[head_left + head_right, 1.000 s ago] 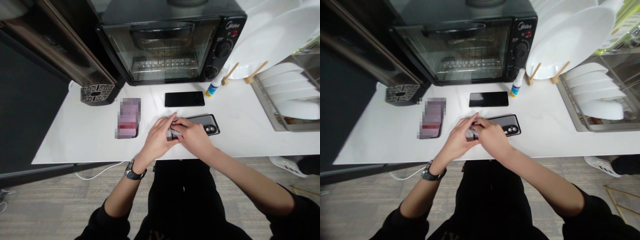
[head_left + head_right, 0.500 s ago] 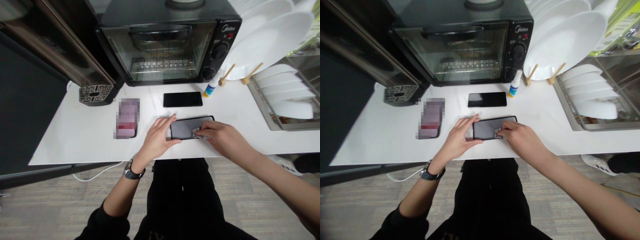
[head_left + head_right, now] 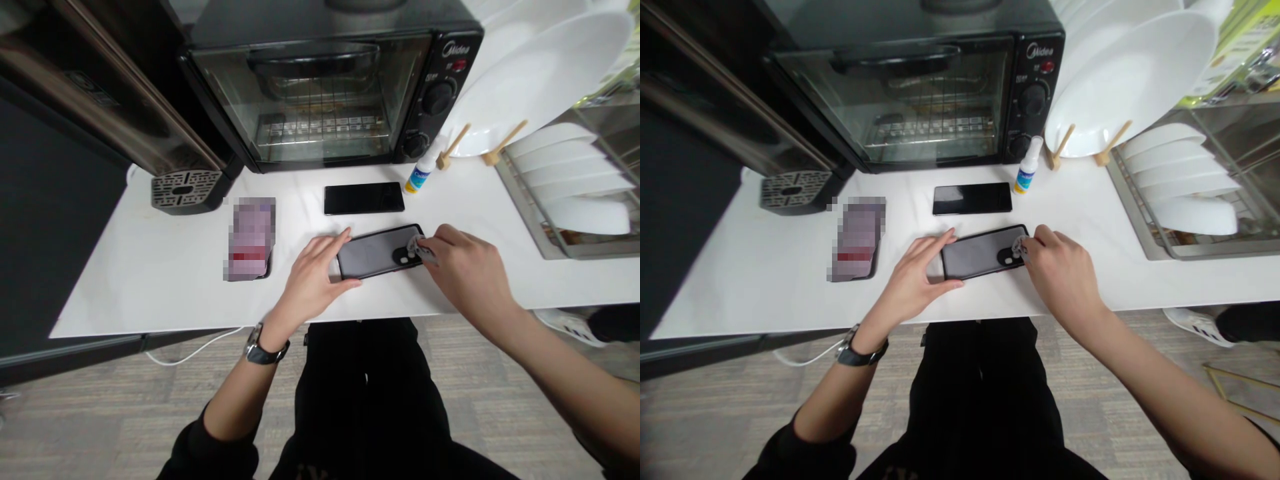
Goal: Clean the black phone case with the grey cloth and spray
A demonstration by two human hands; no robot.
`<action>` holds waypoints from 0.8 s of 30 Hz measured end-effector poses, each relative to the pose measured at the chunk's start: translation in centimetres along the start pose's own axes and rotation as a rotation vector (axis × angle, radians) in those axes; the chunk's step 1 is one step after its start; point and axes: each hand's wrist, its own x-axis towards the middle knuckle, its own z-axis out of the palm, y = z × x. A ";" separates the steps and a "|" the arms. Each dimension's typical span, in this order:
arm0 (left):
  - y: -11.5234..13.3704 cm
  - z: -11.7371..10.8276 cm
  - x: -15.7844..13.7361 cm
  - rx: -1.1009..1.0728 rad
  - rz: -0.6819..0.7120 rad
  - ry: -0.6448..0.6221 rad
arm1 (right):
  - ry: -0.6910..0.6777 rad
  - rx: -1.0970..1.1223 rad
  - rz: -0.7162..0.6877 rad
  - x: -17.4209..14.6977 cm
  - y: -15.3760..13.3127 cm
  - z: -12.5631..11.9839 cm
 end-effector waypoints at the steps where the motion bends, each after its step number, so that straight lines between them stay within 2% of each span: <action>1: 0.0 0.0 0.0 0.000 -0.003 0.001 | 0.003 0.011 0.023 0.3 -0.1 0.1; 9: -0.2 0.1 0.0 -0.001 0.011 0.005 | 0.058 0.073 0.159 2.6 -1.5 1.2; 15: -0.2 0.2 0.0 0.007 0.019 0.009 | 0.029 0.048 0.225 3.8 -3.2 1.7; 19: -0.3 0.2 0.0 0.007 0.019 0.019 | 0.043 0.093 0.164 4.2 -5.2 1.5; 24: -0.5 0.3 0.1 -0.002 0.033 0.026 | 0.033 0.235 -0.006 4.8 -9.1 1.5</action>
